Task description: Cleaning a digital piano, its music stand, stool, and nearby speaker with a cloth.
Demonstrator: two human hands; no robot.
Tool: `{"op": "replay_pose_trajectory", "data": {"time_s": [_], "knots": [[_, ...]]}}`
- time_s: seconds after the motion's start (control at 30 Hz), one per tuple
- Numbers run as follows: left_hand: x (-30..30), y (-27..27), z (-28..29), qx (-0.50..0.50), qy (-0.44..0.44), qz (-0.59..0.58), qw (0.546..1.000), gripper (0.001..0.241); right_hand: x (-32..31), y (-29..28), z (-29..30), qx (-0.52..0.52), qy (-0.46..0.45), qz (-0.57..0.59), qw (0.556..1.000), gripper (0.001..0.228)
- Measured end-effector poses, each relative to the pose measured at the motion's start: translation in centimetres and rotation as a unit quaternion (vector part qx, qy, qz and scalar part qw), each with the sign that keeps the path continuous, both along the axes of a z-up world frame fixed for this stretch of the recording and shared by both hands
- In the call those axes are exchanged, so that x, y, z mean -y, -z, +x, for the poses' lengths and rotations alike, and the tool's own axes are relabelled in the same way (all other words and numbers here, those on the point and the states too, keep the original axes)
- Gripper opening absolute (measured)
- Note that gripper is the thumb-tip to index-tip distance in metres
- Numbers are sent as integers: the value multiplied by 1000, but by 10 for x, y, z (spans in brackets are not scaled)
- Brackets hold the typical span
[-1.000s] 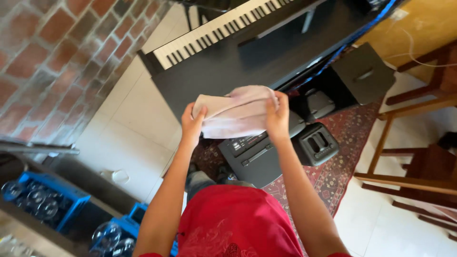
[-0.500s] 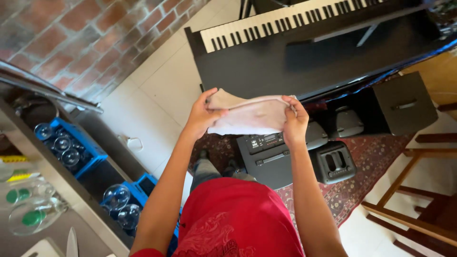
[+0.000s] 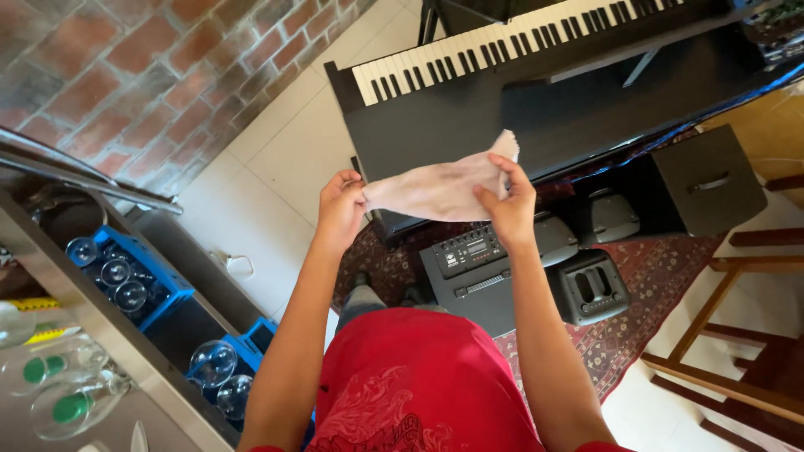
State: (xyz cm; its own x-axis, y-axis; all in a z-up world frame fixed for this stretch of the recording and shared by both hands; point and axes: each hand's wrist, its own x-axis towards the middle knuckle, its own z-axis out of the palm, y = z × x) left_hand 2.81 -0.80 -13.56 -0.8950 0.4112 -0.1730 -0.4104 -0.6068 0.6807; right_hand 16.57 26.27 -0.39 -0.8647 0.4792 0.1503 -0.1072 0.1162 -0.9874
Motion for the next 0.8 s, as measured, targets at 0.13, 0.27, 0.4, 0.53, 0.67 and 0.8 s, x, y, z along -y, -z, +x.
{"op": "replay_pose_trajectory", "data": {"time_s": [0.13,0.27,0.4,0.53,0.67,0.8], "knots": [[-8,-76,4,241,23,4,970,20,-4,-5,-4,-20,-14,7,1000,54],[-4,-31,-6,86,59,-164,981,37,-15,-12,1,-9,7,2,1000,55],[-13,-44,-9,110,117,-176,971,42,-13,-31,6,-54,-28,8,998,52],[-21,-14,-9,157,201,-129,958,52,-14,-34,10,-17,-2,63,998,50],[-31,-40,8,152,190,-133,961,64,-16,-34,19,-37,-5,67,997,48],[-47,-36,14,176,227,-134,948,61,-12,-30,24,-52,-9,118,992,43]]}}
